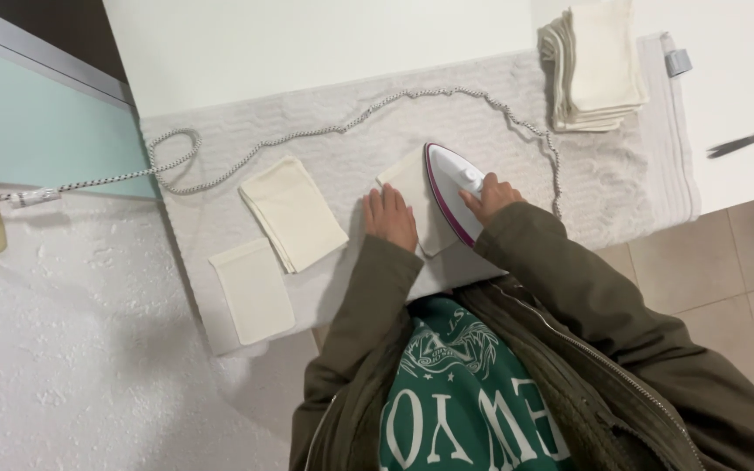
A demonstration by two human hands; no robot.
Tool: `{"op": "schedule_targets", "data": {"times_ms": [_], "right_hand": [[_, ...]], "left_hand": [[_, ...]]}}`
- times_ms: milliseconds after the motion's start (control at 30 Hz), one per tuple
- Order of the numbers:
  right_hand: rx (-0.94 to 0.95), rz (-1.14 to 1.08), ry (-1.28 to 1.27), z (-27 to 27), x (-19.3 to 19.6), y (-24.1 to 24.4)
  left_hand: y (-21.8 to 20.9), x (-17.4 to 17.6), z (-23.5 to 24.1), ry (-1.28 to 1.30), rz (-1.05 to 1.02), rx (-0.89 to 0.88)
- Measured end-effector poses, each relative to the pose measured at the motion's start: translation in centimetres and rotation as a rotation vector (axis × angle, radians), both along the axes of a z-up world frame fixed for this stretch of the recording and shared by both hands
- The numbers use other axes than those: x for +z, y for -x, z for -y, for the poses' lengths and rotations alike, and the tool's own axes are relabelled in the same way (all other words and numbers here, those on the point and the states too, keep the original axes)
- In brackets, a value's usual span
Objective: Ironing small white fabric pouches on a table.
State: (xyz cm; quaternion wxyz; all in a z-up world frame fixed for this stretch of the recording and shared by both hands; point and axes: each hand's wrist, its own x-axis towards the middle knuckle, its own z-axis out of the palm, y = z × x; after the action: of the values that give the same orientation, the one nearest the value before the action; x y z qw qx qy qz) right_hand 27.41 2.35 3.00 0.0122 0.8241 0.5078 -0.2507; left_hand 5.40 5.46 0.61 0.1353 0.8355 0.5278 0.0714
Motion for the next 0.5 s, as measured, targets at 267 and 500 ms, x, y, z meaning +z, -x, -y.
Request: {"op": "schedule_targets", "data": {"times_ms": [267, 500], "right_hand": [[0.012, -0.018, -0.016, -1.2, -0.4, -3.5], [-0.062, -0.081, 0.031, -4.0, -1.1, -7.8]], "left_hand": [[-3.0, -0.9, -7.1, -0.064, 0.13, 0.084], [-3.7, -4.3, -9.6, 0.056, 0.172, 0.142]]}}
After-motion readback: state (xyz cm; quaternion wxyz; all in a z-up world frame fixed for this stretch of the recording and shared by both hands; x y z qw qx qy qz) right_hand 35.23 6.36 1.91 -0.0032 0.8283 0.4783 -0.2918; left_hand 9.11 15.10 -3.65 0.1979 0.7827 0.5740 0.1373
